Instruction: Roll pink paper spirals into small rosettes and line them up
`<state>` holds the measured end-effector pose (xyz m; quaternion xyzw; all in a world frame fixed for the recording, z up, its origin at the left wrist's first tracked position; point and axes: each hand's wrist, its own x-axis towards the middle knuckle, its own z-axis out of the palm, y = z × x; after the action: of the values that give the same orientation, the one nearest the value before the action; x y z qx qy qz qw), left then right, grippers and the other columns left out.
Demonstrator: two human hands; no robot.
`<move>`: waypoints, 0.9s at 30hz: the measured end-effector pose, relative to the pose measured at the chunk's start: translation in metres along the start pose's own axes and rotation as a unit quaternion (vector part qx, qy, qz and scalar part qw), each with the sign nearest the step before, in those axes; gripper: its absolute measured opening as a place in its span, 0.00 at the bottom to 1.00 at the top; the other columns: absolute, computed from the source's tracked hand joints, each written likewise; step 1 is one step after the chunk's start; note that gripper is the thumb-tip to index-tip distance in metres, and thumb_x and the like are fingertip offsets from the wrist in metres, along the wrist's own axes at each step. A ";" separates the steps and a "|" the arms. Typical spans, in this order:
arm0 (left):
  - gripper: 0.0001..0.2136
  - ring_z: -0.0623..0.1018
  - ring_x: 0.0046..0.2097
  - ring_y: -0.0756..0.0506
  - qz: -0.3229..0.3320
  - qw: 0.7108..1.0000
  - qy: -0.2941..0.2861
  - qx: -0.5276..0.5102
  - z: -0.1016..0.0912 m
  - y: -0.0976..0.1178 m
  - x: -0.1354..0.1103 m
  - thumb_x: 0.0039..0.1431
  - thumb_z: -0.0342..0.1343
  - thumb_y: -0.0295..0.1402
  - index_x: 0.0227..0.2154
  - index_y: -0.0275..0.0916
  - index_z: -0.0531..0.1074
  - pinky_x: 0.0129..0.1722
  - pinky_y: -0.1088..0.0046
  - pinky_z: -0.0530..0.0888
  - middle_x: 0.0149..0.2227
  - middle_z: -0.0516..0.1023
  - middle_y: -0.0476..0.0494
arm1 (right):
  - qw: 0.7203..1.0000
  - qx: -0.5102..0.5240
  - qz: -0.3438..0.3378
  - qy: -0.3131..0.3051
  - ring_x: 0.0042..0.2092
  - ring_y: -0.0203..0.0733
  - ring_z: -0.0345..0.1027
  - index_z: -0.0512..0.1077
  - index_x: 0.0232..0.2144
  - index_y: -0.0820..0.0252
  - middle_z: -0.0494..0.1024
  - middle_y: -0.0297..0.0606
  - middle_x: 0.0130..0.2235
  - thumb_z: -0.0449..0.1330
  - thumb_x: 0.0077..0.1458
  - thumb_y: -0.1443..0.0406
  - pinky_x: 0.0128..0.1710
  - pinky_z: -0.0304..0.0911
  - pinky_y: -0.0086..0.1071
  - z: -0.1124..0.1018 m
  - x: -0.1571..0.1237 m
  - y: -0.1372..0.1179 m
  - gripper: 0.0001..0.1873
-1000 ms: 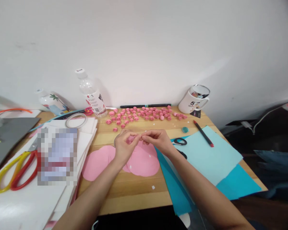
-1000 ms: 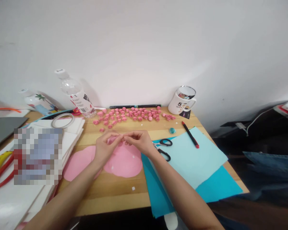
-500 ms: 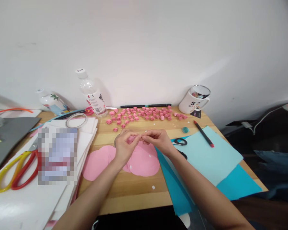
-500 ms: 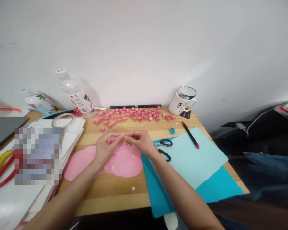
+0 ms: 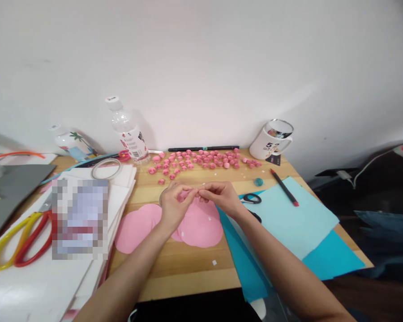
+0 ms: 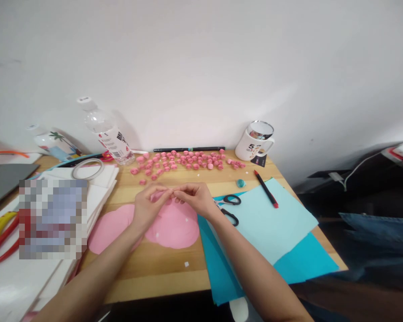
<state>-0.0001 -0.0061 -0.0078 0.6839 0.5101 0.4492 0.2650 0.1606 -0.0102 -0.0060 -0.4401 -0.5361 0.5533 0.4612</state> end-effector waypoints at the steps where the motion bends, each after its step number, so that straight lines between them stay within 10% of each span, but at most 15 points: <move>1: 0.08 0.74 0.30 0.47 -0.002 1.000 -0.002 -0.001 0.000 0.000 0.000 0.50 0.57 0.37 0.22 0.39 0.73 0.32 0.72 0.69 0.25 0.76 0.48 | 1.000 0.000 -0.001 0.000 0.24 0.33 0.66 0.77 0.25 0.61 0.75 0.34 0.22 0.65 0.43 0.58 0.27 0.62 0.28 0.000 0.000 0.000 0.11; 27: 0.06 0.75 0.33 0.47 -0.006 1.000 -0.009 -0.014 -0.001 0.004 0.000 0.51 0.56 0.36 0.24 0.40 0.75 0.34 0.73 0.70 0.27 0.77 0.48 | 1.000 0.001 -0.001 0.027 0.24 0.34 0.68 0.76 0.23 0.62 0.77 0.37 0.23 0.67 0.39 0.58 0.25 0.64 0.28 0.002 0.001 0.003 0.12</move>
<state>0.0009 -0.0080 -0.0040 0.6809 0.5056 0.4487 0.2817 0.1586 -0.0100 -0.0092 -0.4540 -0.5229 0.5416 0.4766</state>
